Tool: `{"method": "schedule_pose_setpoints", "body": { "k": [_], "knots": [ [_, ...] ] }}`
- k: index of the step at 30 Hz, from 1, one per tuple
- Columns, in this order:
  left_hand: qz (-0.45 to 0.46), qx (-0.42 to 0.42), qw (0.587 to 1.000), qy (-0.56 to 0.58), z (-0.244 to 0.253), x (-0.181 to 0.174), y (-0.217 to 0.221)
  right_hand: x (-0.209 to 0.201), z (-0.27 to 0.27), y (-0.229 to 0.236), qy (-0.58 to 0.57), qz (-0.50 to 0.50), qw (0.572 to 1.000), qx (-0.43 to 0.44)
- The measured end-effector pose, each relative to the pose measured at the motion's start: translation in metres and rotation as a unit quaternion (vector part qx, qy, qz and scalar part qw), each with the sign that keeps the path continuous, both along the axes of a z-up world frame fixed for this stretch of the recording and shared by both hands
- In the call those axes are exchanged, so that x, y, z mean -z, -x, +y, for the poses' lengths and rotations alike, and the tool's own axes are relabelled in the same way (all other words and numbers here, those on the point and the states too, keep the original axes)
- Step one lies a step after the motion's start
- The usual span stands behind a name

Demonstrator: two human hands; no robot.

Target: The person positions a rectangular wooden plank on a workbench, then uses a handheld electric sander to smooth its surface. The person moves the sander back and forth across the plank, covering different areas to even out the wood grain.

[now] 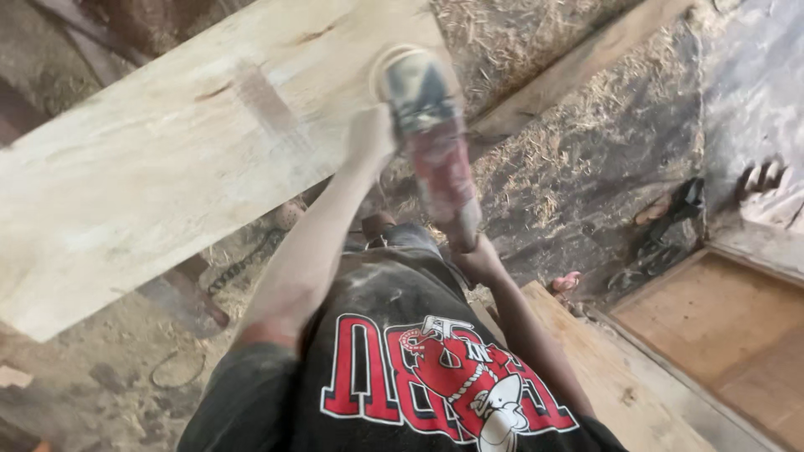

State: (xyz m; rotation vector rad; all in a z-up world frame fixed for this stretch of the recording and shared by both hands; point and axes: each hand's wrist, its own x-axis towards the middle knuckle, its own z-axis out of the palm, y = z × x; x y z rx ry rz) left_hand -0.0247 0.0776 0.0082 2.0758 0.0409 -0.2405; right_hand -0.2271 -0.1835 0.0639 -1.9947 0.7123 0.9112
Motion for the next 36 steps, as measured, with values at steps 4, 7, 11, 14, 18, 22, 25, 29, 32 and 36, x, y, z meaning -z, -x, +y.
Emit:
{"method": "schedule_pose_setpoints", "body": {
  "k": [4,7,11,14,18,22,25,29,32,36],
  "knots": [
    [-0.052,-0.013,0.999,-0.006,0.021,-0.006,0.027,0.001,0.001,0.0,0.029,0.025,0.998,-0.042],
    [-0.043,0.011,0.999,0.003,0.003,-0.006,0.03,0.008,-0.013,0.016,0.031,0.025,0.999,-0.014],
    [-0.011,0.067,0.998,-0.005,-0.042,-0.004,0.005,0.019,-0.042,0.027,-0.001,0.005,0.998,0.058],
    [-0.056,0.099,0.993,-0.017,-0.061,0.004,-0.006,0.026,-0.056,0.029,0.006,-0.042,0.997,0.067],
    [-0.053,0.101,0.991,-0.066,-0.057,0.015,-0.017,0.032,-0.057,0.014,-0.009,-0.019,0.999,0.047],
    [-0.027,0.063,0.993,-0.092,-0.026,0.017,-0.021,0.028,-0.034,-0.008,0.023,0.003,1.0,-0.015],
    [0.023,0.026,0.996,-0.077,0.003,0.016,-0.016,0.02,-0.014,-0.028,0.022,0.004,0.998,-0.066],
    [0.062,0.002,0.992,-0.114,0.04,0.017,0.01,0.007,0.001,-0.044,0.046,0.096,0.985,-0.138],
    [0.063,-0.034,0.99,-0.123,0.064,0.016,0.031,0.007,0.008,-0.052,0.061,0.075,0.977,-0.189],
    [0.064,-0.066,0.993,-0.076,0.068,0.012,0.051,0.012,-0.003,-0.056,0.051,-0.013,0.959,-0.279]
  ]
}}
